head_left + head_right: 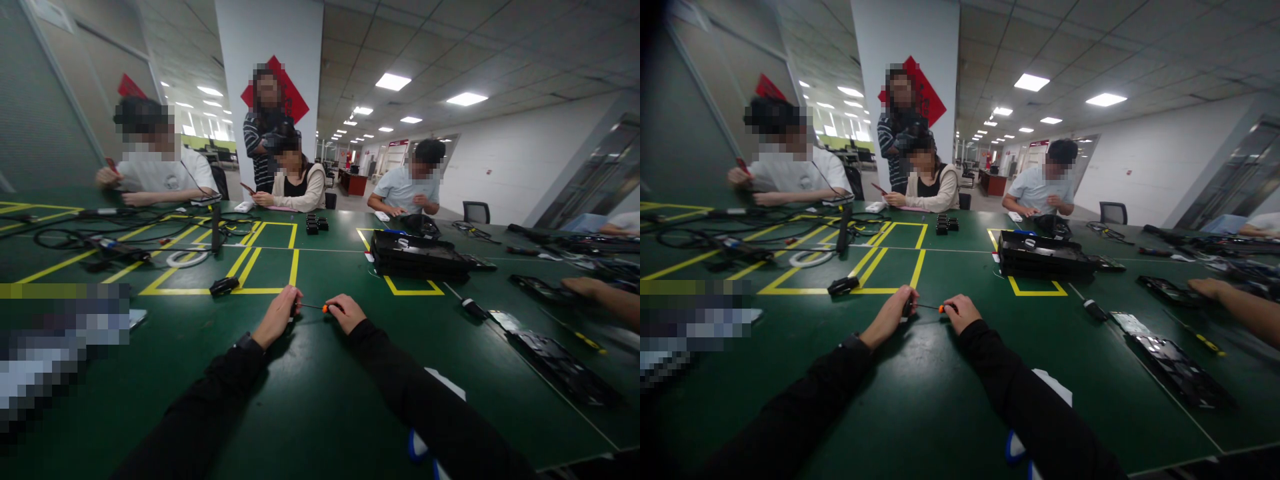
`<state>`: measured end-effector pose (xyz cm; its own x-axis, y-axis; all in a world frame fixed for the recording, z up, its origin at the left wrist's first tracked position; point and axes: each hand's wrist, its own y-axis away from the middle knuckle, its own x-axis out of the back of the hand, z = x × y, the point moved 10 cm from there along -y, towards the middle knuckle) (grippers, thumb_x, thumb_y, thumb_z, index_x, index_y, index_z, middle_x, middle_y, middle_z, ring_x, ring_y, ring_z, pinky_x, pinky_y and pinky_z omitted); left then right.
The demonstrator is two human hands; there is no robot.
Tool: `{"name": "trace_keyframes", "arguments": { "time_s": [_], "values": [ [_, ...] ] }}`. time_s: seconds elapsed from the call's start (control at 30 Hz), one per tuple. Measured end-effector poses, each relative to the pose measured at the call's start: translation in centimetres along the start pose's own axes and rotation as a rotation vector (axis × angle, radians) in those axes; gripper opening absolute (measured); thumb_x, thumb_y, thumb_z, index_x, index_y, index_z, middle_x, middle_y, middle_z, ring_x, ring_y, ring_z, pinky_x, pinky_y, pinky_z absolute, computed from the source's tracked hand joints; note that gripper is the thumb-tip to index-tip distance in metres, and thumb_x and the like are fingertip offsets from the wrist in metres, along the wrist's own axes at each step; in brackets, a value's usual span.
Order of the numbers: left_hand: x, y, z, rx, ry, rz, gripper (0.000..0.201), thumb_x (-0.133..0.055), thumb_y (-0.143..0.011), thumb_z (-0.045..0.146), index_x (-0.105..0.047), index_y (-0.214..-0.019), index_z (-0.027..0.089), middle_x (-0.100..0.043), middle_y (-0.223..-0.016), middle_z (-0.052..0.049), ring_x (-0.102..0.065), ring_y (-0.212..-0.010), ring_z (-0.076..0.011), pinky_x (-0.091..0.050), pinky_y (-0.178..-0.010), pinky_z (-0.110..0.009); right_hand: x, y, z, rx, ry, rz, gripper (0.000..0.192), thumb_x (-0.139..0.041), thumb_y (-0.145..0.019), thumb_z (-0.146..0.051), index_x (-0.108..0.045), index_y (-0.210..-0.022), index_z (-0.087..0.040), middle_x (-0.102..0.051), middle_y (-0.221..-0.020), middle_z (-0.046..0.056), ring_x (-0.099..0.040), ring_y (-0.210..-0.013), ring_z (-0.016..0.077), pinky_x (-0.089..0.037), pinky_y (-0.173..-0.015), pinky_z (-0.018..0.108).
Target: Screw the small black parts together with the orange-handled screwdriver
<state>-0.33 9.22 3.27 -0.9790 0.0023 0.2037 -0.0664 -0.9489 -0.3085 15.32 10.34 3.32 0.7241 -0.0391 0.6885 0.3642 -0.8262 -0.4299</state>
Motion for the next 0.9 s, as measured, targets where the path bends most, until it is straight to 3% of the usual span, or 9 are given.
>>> {"name": "trace_keyframes", "arguments": {
  "time_s": [0.1,0.17,0.3,0.43,0.53,0.63,0.77,0.9],
  "values": [
    [-0.03,-0.07,-0.25,0.005,0.006,-0.007,0.039,-0.026,-0.084,0.048,-0.05,-0.083,0.018,-0.051,-0.07,0.0,-0.05,-0.059,-0.0117,-0.041,-0.057,-0.025,-0.07,-0.12,-0.42,0.048,0.023,-0.012,0.014,-0.046,-0.078,-0.015,-0.06,-0.074,-0.016,-0.059,-0.082,0.005,-0.051,-0.084,0.0149,-0.038,-0.08,0.03],
    [-0.05,-0.07,-0.35,0.009,0.007,-0.011,0.039,-0.025,-0.084,0.047,-0.05,-0.084,0.018,-0.051,-0.07,0.0,-0.05,-0.059,-0.0116,-0.041,-0.057,-0.025,0.17,0.0,-0.5,0.046,0.018,0.009,0.008,-0.052,-0.073,-0.014,-0.058,-0.077,-0.016,-0.058,-0.084,0.004,-0.051,-0.083,0.015,-0.039,-0.078,0.029],
    [-0.08,0.02,-0.25,0.002,-0.006,-0.015,0.038,-0.025,-0.085,0.047,-0.05,-0.084,0.018,-0.051,-0.07,0.0,-0.05,-0.059,-0.0111,-0.041,-0.056,-0.024,0.28,0.32,-0.21,0.001,-0.008,0.02,0.023,-0.061,-0.063,-0.014,-0.054,-0.085,-0.017,-0.057,-0.086,0.003,-0.05,-0.082,0.0152,-0.04,-0.073,0.028],
    [0.01,0.01,-0.12,0.012,0.001,-0.003,0.038,-0.026,-0.084,0.047,-0.051,-0.083,0.018,-0.051,-0.07,0.0,-0.05,-0.059,-0.0109,-0.041,-0.057,-0.024,0.09,0.1,-0.02,0.009,-0.01,0.015,0.012,-0.052,-0.074,-0.019,-0.058,-0.083,-0.016,-0.058,-0.085,0.005,-0.051,-0.083,0.0153,-0.039,-0.076,0.029],
    [0.21,-0.03,-0.11,0.032,0.01,0.023,0.038,-0.028,-0.083,0.047,-0.052,-0.081,0.018,-0.052,-0.069,0.0,-0.05,-0.058,-0.0108,-0.042,-0.057,-0.024,-0.08,-0.12,-0.34,0.063,0.013,0.005,0.015,-0.044,-0.078,-0.015,-0.059,-0.073,-0.015,-0.059,-0.081,0.006,-0.051,-0.082,0.0149,-0.038,-0.079,0.03],
    [0.26,-0.01,-0.07,0.037,0.02,0.032,0.038,-0.028,-0.082,0.048,-0.052,-0.081,0.017,-0.052,-0.069,0.0,-0.05,-0.057,-0.0106,-0.042,-0.056,-0.024,0.04,0.01,-0.47,0.065,0.015,0.012,0.008,-0.051,-0.072,-0.014,-0.057,-0.077,-0.015,-0.058,-0.083,0.005,-0.05,-0.082,0.0151,-0.039,-0.077,0.029],
    [0.09,0.0,0.04,0.01,0.013,0.012,0.038,-0.028,-0.083,0.047,-0.051,-0.081,0.017,-0.051,-0.068,0.0,-0.049,-0.057,-0.0105,-0.041,-0.055,-0.023,0.22,0.33,-0.37,0.022,-0.011,0.021,0.021,-0.06,-0.064,-0.014,-0.054,-0.084,-0.016,-0.057,-0.085,0.003,-0.05,-0.08,0.015,-0.041,-0.072,0.027],
    [0.1,-0.09,-0.22,0.003,0.002,0.007,0.038,-0.027,-0.084,0.046,-0.051,-0.083,0.018,-0.051,-0.07,0.0,-0.049,-0.058,-0.0107,-0.042,-0.057,-0.024,0.11,0.07,-0.08,0.008,-0.007,0.013,0.01,-0.052,-0.074,-0.017,-0.058,-0.081,-0.015,-0.058,-0.084,0.005,-0.051,-0.082,0.0153,-0.039,-0.076,0.029]
  ]
}}
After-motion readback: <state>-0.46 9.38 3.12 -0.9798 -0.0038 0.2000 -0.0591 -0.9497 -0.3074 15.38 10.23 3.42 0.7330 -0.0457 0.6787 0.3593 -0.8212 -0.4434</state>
